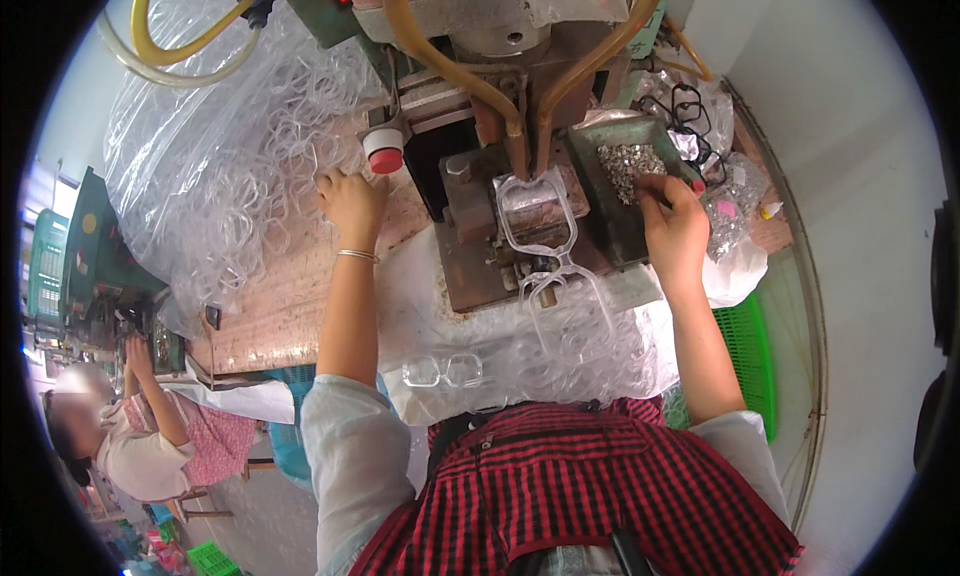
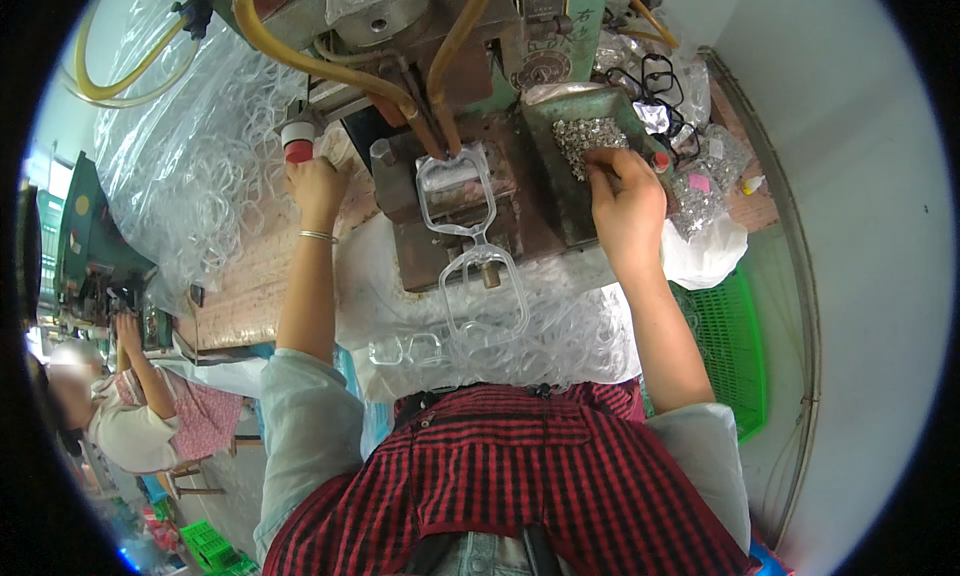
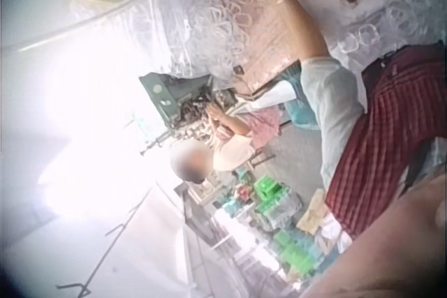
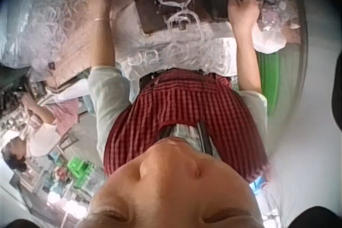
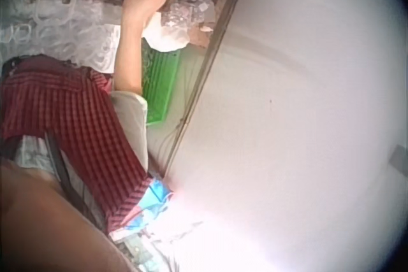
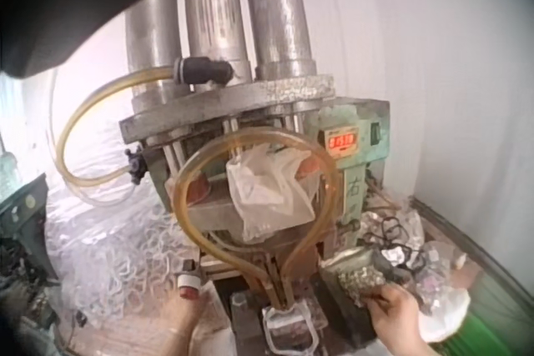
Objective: The person repeatedly picks clear plastic frames and small metal components, places them into a press machine, and removes the assembled units. The person handles the parts one at a time and places finished items into a nearby container.
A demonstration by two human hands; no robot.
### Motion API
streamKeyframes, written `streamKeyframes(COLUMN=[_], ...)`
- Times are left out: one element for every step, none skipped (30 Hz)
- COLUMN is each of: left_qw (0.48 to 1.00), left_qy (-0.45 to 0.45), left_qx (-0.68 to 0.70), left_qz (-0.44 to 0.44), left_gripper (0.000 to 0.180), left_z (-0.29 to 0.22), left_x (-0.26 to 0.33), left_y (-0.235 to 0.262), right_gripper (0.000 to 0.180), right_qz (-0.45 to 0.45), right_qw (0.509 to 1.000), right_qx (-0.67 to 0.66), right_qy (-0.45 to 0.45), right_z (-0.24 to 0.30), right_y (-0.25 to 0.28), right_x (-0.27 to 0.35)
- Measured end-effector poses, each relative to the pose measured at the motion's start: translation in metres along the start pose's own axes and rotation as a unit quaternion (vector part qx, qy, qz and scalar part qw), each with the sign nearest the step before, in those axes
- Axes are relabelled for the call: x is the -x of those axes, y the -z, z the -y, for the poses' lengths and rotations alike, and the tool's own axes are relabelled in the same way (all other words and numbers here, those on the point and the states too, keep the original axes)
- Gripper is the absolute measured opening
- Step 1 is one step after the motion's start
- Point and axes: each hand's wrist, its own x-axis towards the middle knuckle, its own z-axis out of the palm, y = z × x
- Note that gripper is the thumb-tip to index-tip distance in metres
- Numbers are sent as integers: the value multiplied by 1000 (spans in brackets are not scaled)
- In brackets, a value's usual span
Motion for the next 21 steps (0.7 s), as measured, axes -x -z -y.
streamKeyframes(left_qw=[999, 999, 999, 992, 980, 962, 939, 913, 885, 869, 853, 834, 827, 796, 759, 718, 673, 645, 602, 587, 572], left_qy=[28, 18, 11, 32, 57, 82, 65, 58, 46, 41, 36, 26, 21, 45, 71, 80, 91, 109, 116, 116, 125], left_qx=[34, 43, 50, 119, 186, 254, 313, 372, 425, 456, 483, 512, 535, 591, 643, 687, 730, 754, 787, 799, 809], left_qz=[15, 2, -8, -25, -42, -63, -127, -157, -187, -189, -194, -202, -171, -125, -75, -79, -81, -59, -66, -69, -63], left_gripper=[36, 32, 28, 26, 24, 22, 19, 20, 20, 20, 19, 18, 18, 18, 18, 19, 19, 20, 19, 19, 20], left_z=[5, 1, 2, 0, 2, 0, -2, -3, 0, -2, -7, -9, -1, -2, -7, -16, -23, -25, -29, -29, -29], left_x=[0, 3, 10, 12, 15, 12, 14, 14, 14, 14, 16, 15, 17, 20, 25, 32, 41, 51, 67, 72, 85], left_y=[-30, -28, -19, -11, -2, 8, 24, 32, 43, 51, 62, 69, 59, 58, 62, 68, 74, 78, 84, 88, 90], right_gripper=[13, 13, 13, 12, 12, 11, 11, 12, 16, 19, 23, 30, 37, 41, 46, 47, 47, 49, 51, 51, 51], right_qz=[-21, -45, -63, -82, -76, -87, -102, -90, -77, -67, -55, -36, -12, 10, 33, 48, 64, 86, 71, 70, 73], right_qw=[1000, 998, 996, 994, 995, 994, 993, 995, 995, 992, 985, 975, 962, 954, 946, 943, 940, 925, 914, 908, 903], right_qx=[19, 41, 62, 71, 56, 53, 45, 6, -49, -104, -162, -217, -273, -298, -321, -329, -334, -369, -398, -410, -417], right_qy=[10, 17, 25, 11, -16, -27, -43, -49, -45, -41, -33, -28, -17, 1, 20, 18, 15, -20, -21, -44, -77], right_z=[-6, -14, -19, -23, -28, -31, -34, -34, -23, -2, 20, 41, 63, 78, 92, 97, 98, 92, 96, 98, 98], right_y=[2, 8, 15, 25, 35, 43, 46, 49, 48, 44, 37, 32, 24, 14, 5, -7, -21, -37, -40, -41, -38], right_x=[1, 8, 16, 24, 32, 37, 43, 43, 42, 38, 32, 25, 14, 1, -12, -20, -25, -22, -15, -16, -11])
